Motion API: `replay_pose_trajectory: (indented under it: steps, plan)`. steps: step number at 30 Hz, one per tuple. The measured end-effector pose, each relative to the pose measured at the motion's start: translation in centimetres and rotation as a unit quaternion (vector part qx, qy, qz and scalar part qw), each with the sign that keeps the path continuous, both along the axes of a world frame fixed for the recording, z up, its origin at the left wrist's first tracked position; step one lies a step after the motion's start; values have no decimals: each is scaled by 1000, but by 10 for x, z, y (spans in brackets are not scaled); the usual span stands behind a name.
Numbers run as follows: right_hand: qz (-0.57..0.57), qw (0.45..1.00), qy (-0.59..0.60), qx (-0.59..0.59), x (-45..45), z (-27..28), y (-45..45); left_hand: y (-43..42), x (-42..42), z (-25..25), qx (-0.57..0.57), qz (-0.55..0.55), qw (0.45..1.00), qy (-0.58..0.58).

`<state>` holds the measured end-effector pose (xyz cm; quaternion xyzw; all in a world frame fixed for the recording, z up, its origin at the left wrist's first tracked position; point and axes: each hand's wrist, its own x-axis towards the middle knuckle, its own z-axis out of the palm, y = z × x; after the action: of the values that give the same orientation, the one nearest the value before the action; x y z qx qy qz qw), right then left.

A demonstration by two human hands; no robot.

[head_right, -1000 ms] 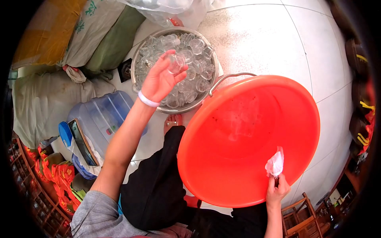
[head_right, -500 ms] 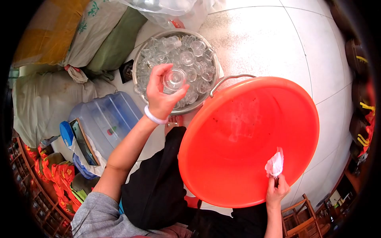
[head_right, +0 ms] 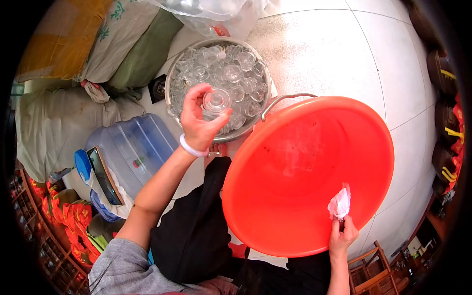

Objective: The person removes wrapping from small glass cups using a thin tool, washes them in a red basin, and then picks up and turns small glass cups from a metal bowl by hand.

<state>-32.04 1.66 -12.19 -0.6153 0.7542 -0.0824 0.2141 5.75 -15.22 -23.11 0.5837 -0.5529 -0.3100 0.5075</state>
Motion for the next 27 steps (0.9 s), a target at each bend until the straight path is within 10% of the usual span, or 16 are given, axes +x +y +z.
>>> replay_pose_trajectory:
  steps: [27]
  plan:
    - [8, 999, -16, -28, 4, -1, -2, -5, 8, -24, 19, 20, 975, -221]
